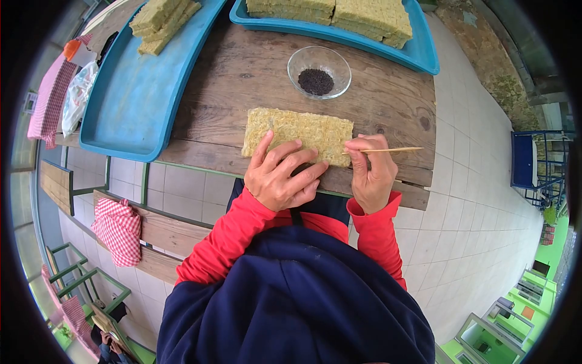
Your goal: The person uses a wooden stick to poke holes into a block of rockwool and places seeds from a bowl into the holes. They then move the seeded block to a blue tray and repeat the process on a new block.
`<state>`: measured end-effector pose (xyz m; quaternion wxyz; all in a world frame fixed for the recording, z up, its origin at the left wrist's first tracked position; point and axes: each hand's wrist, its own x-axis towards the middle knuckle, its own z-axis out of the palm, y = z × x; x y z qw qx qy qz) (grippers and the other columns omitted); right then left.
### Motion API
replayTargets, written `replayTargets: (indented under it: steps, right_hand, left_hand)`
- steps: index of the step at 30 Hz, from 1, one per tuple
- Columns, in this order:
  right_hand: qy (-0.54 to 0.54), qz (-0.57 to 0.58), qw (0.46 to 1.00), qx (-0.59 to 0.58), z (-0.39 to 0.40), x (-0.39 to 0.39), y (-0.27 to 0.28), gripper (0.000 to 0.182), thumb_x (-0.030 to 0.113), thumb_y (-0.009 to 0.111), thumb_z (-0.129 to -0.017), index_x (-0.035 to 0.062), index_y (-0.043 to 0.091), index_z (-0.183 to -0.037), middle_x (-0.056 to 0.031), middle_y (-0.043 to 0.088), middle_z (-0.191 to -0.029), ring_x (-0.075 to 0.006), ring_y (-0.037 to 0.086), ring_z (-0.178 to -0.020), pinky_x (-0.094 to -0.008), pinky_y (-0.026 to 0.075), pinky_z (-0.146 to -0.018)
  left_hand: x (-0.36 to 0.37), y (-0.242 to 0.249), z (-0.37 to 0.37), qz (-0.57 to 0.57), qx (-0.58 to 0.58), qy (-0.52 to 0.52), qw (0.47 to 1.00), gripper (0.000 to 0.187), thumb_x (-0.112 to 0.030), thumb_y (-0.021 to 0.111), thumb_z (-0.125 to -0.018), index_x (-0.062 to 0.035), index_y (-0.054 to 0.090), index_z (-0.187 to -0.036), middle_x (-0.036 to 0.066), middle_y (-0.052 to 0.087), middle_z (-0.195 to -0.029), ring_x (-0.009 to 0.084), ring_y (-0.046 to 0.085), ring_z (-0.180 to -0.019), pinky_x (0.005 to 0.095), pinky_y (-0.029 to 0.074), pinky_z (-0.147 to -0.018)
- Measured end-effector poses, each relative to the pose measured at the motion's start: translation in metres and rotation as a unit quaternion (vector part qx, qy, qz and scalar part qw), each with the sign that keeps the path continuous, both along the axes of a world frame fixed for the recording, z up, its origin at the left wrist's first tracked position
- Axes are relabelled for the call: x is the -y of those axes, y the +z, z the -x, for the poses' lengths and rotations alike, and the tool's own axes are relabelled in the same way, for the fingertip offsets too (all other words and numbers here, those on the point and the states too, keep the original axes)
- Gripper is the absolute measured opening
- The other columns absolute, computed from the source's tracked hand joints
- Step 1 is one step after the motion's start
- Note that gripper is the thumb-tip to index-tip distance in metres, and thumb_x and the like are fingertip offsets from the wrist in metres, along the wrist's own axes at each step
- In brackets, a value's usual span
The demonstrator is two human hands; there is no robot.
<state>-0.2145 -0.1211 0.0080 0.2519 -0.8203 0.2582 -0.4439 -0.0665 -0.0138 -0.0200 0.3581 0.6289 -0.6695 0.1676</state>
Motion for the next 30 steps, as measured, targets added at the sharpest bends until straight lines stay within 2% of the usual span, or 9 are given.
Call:
replayTargets:
  steps: [5,9,11,15,17,18,20,21,30]
  right_hand:
    - [0.001,-0.002,1.0,0.0,-0.001,0.001,0.0,0.006,0.007,0.066,-0.085,0.0064,0.066,-0.091,-0.0074,0.064,-0.081,-0.0303,0.059,-0.077,-0.0384,0.052,-0.078]
    - [0.0,-0.008,1.0,0.02,0.002,0.001,-0.003,0.005,0.007,0.066,-0.086,0.0056,0.066,-0.091,-0.0069,0.065,-0.081,-0.0284,0.059,-0.076,-0.0386,0.052,-0.079]
    - [-0.009,-0.04,0.994,0.105,0.004,0.001,-0.006,0.004,0.006,0.065,-0.087,0.0047,0.066,-0.091,-0.0061,0.065,-0.08,-0.0256,0.059,-0.076,-0.039,0.052,-0.081]
    - [0.01,-0.03,0.993,0.115,0.005,0.002,-0.008,0.004,0.007,0.065,-0.088,0.0042,0.066,-0.091,-0.0053,0.065,-0.079,-0.0235,0.06,-0.076,-0.0398,0.051,-0.082]
    - [0.03,-0.005,0.996,0.082,0.004,0.002,-0.005,0.004,0.008,0.066,-0.087,0.0047,0.066,-0.09,-0.0046,0.064,-0.077,-0.0234,0.06,-0.075,-0.0408,0.05,-0.083]
    - [0.03,-0.005,0.996,0.082,0.004,0.002,-0.005,0.004,0.008,0.066,-0.087,0.0047,0.066,-0.09,-0.0046,0.064,-0.077,-0.0234,0.06,-0.075,-0.0408,0.05,-0.083]
    - [0.04,0.007,0.997,0.06,0.003,0.001,-0.005,0.005,0.01,0.067,-0.086,0.006,0.067,-0.089,-0.0031,0.065,-0.078,-0.022,0.059,-0.074,-0.0419,0.049,-0.083]
    - [0.041,0.006,0.997,0.059,0.003,0.001,-0.005,0.005,0.01,0.067,-0.086,0.006,0.067,-0.089,-0.0031,0.065,-0.078,-0.022,0.059,-0.074,-0.0419,0.049,-0.083]
    - [0.068,0.011,0.997,0.026,0.002,0.001,-0.004,0.005,0.013,0.068,-0.084,0.009,0.068,-0.088,0.0001,0.066,-0.079,-0.0205,0.058,-0.073,-0.043,0.047,-0.086]
  left_hand:
    - [-0.002,0.002,-0.001,-0.012,-0.003,-0.007,1.0,0.027,-0.028,0.067,-0.07,-0.0306,0.072,-0.096,-0.007,0.063,-0.102,0.0177,0.057,-0.106,0.05,0.028,-0.112]
    - [-0.01,0.013,-0.009,-0.004,-0.01,-0.02,1.0,0.03,-0.031,0.066,-0.073,-0.026,0.072,-0.102,-0.003,0.064,-0.105,0.0207,0.056,-0.107,0.0541,0.025,-0.113]
    - [-0.017,0.018,-0.023,0.014,0.001,-0.012,1.0,0.033,-0.036,0.062,-0.079,-0.0192,0.072,-0.105,0.003,0.064,-0.106,0.0241,0.057,-0.106,0.0555,0.025,-0.112]
    - [-0.023,0.028,-0.063,0.026,-0.011,0.055,0.998,0.038,-0.037,0.058,-0.081,-0.0126,0.07,-0.107,0.007,0.064,-0.105,0.0266,0.057,-0.104,0.0542,0.027,-0.11]
    - [-0.022,0.03,-0.079,0.047,-0.052,0.094,0.993,0.038,-0.034,0.06,-0.079,-0.0108,0.07,-0.108,0.006,0.064,-0.096,0.0257,0.058,-0.097,0.0501,0.029,-0.109]
    - [-0.024,0.027,-0.085,0.046,-0.052,0.093,0.993,0.038,-0.034,0.06,-0.079,-0.0108,0.07,-0.108,0.006,0.064,-0.096,0.0257,0.058,-0.097,0.0501,0.029,-0.109]
    - [-0.026,0.018,-0.092,0.019,-0.134,0.076,0.988,0.04,-0.032,0.062,-0.076,-0.0089,0.069,-0.108,0.006,0.064,-0.089,0.0264,0.059,-0.087,0.0487,0.033,-0.107]
    - [-0.024,0.014,-0.092,0.026,-0.157,0.082,0.984,0.038,-0.029,0.063,-0.074,-0.0091,0.07,-0.106,0.006,0.064,-0.081,0.0261,0.058,-0.08,0.0479,0.037,-0.104]
    - [-0.022,0.018,-0.088,0.007,-0.113,0.071,0.991,0.027,-0.026,0.065,-0.07,-0.0097,0.074,-0.089,0.005,0.062,-0.073,0.0238,0.058,-0.076,0.0468,0.039,-0.102]
